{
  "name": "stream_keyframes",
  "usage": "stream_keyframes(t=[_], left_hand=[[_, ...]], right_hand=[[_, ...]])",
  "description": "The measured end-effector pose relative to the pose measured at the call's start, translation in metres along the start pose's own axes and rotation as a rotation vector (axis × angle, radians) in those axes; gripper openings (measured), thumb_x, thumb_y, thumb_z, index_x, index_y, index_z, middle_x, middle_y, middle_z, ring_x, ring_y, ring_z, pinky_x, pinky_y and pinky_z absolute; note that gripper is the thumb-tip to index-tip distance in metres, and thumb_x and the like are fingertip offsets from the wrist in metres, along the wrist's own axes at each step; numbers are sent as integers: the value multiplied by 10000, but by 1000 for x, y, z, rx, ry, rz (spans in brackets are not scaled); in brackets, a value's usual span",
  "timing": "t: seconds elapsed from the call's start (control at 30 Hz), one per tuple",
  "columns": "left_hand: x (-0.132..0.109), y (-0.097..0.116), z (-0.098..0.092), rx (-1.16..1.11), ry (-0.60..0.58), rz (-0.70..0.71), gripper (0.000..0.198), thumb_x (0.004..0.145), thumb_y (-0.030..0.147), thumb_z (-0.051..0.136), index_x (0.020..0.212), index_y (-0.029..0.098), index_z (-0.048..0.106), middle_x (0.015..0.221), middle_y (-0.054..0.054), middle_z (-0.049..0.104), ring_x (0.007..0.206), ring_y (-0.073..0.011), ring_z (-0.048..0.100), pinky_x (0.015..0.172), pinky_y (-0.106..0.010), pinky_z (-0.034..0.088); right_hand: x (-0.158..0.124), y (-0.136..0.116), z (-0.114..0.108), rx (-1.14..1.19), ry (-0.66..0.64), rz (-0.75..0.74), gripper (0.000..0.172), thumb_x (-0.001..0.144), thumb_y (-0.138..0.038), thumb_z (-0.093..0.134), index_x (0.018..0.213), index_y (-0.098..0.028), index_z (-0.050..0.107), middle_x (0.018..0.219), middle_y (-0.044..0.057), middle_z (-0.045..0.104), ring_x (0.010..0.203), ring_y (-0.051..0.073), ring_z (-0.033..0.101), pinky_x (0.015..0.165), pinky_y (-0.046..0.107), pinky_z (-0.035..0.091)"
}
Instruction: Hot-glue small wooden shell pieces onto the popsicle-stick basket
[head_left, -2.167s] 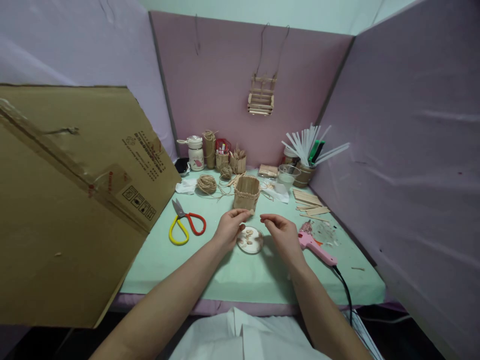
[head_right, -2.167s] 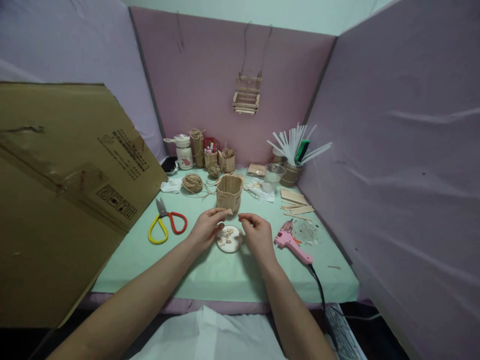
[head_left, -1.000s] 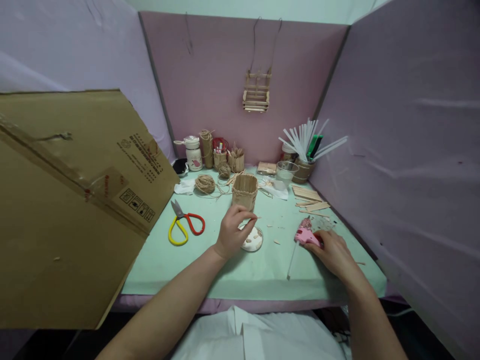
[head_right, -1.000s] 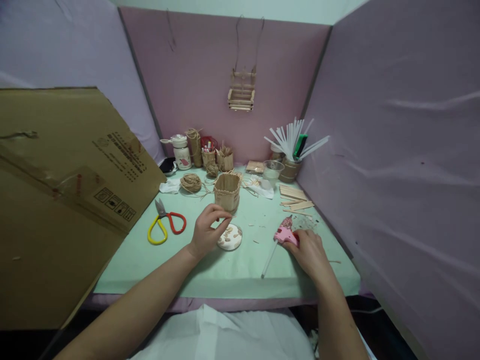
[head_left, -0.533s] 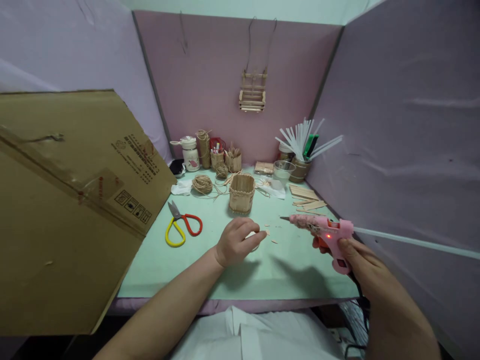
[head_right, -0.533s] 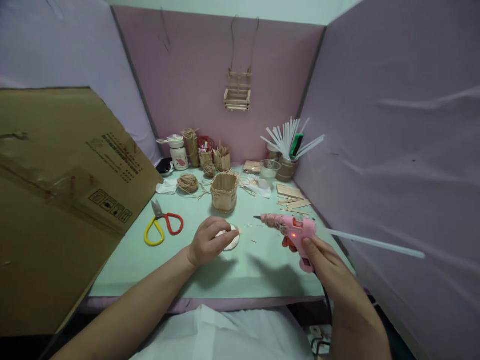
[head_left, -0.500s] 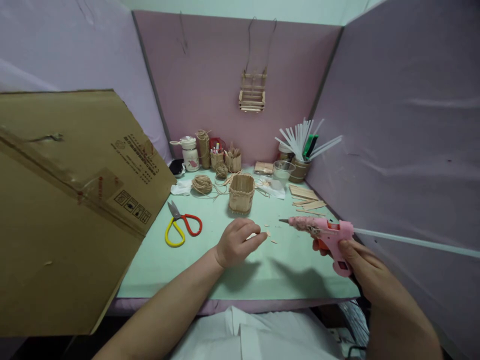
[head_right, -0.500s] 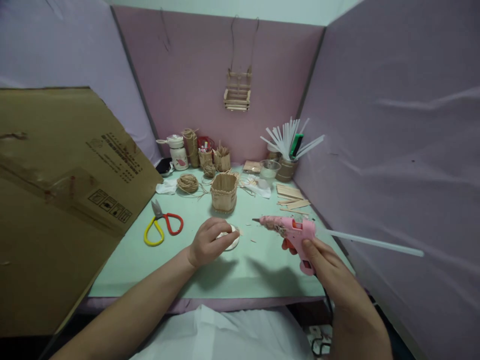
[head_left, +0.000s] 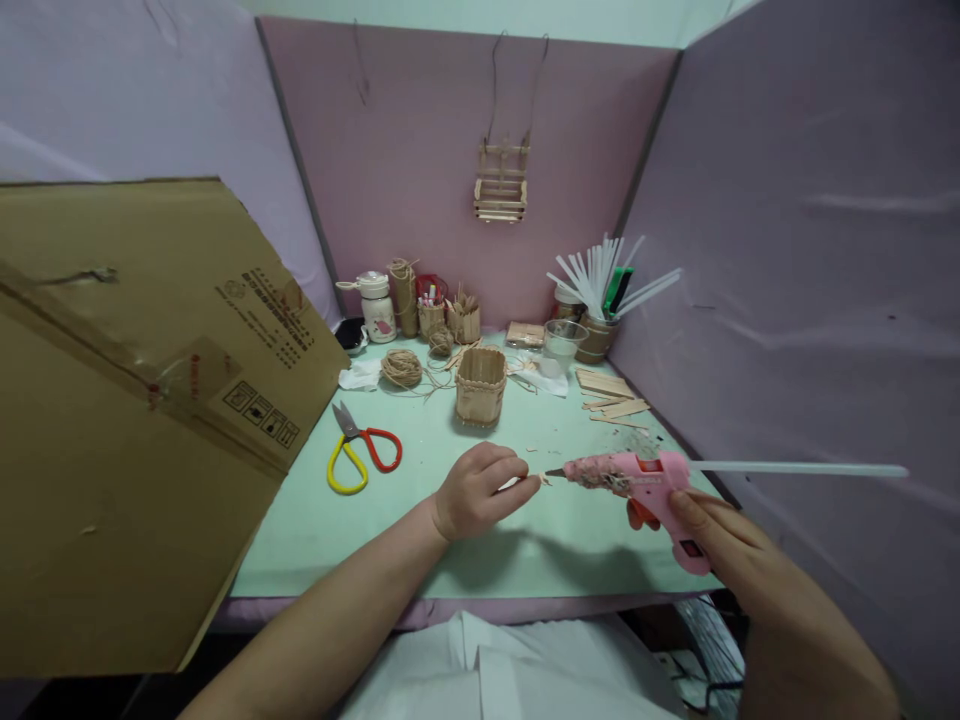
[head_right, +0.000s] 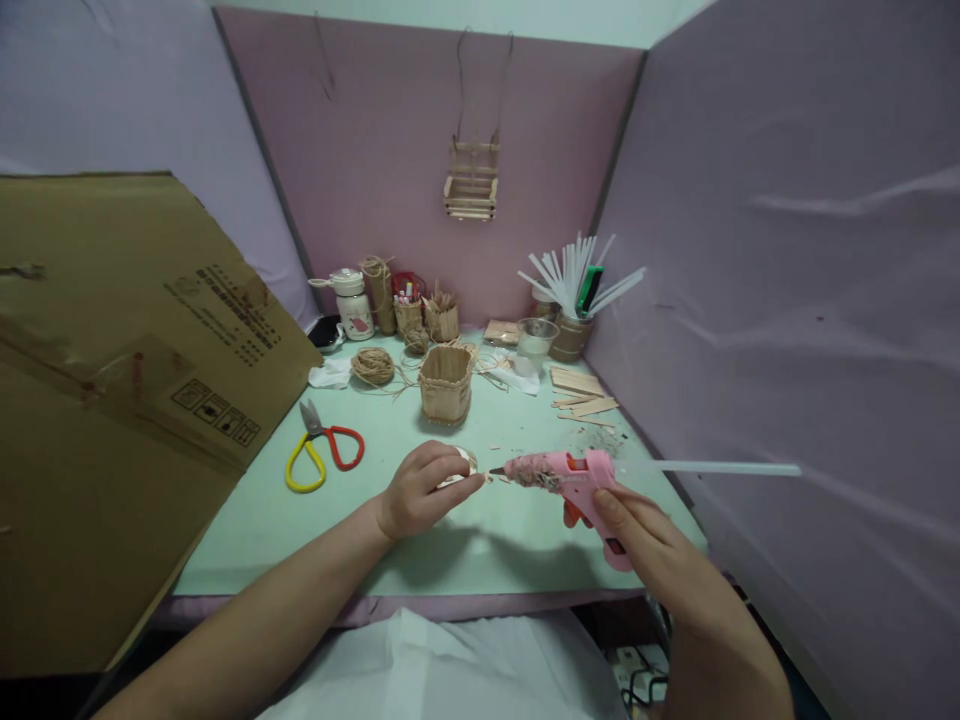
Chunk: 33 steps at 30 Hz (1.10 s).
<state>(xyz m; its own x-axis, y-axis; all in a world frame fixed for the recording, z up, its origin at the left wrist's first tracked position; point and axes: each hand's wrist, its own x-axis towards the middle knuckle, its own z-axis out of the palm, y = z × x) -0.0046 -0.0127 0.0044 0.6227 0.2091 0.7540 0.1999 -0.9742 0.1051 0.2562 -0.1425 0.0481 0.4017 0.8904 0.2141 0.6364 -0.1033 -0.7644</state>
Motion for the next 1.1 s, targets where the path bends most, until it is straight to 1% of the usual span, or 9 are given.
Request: stream_keyframes(t=[0.13, 0.3, 0.4, 0.5, 0.63, 0.73, 0.87, 1.0, 1.1], left_hand=[[0, 1, 1, 71, -17, 24, 178, 876, 189, 524, 894, 248, 691, 847, -62, 696, 817, -167, 632, 728, -323, 502], [0, 0, 1, 148, 110, 146, 142, 846, 151, 574, 909, 235, 670, 849, -52, 694, 834, -164, 630, 733, -311, 498], [2, 0, 2, 211, 184, 207, 118, 831, 140, 599, 908, 213, 649, 840, -39, 685, 829, -154, 625, 718, -297, 504], [3, 0, 3, 220, 230, 234, 125, 812, 131, 627, 925, 184, 628, 824, -34, 673, 824, -148, 615, 702, -289, 509], [3, 0, 3, 217, 230, 233, 153, 803, 129, 640, 947, 174, 615, 833, -36, 666, 838, -146, 607, 711, -285, 509], [3, 1, 3, 218, 231, 238, 159, 798, 126, 646, 948, 168, 612, 828, -39, 664, 827, -148, 607, 709, -286, 507], [3, 1, 3, 216, 229, 236, 160, 806, 129, 637, 955, 177, 608, 829, -37, 665, 834, -149, 612, 710, -286, 506], [3, 1, 3, 219, 224, 237, 171, 795, 127, 650, 955, 172, 608, 828, -37, 669, 833, -153, 613, 710, -289, 509], [3, 1, 2, 223, 225, 234, 156, 802, 130, 644, 948, 173, 607, 827, -36, 671, 830, -151, 615, 704, -287, 512]], right_hand=[[1, -7, 0, 9, -141, 94, 473, 697, -675, 509, 690, -272, 756, 872, 55, 741, 768, 234, 680, 559, 256, 550], [0, -11, 1, 25, -204, 91, 476, 725, -673, 492, 704, -273, 751, 813, 51, 733, 698, 216, 667, 534, 242, 536], [-1, -13, -1, 3, -192, 98, 482, 743, -663, 494, 743, -257, 754, 852, 42, 736, 743, 211, 671, 566, 227, 541], [-4, -15, -2, -4, -222, 90, 468, 759, -646, 501, 759, -250, 752, 871, 28, 734, 784, 201, 667, 611, 206, 543], [-4, -18, -4, 15, -230, 80, 461, 770, -646, 496, 763, -261, 749, 853, 18, 734, 757, 190, 667, 605, 201, 539], [-3, -21, -4, 20, -256, 43, 469, 769, -654, 490, 724, -260, 742, 779, 20, 724, 690, 187, 655, 557, 212, 531], [-3, -27, -4, 27, -277, 39, 493, 770, -668, 468, 683, -256, 724, 720, 25, 705, 634, 184, 633, 549, 225, 528], [-4, -25, -4, 27, -278, 18, 485, 770, -669, 469, 690, -262, 720, 705, 25, 697, 632, 186, 627, 562, 228, 526], [-3, -22, -4, 31, -297, 47, 495, 760, -684, 470, 689, -262, 719, 705, 26, 699, 618, 191, 626, 535, 239, 520]])
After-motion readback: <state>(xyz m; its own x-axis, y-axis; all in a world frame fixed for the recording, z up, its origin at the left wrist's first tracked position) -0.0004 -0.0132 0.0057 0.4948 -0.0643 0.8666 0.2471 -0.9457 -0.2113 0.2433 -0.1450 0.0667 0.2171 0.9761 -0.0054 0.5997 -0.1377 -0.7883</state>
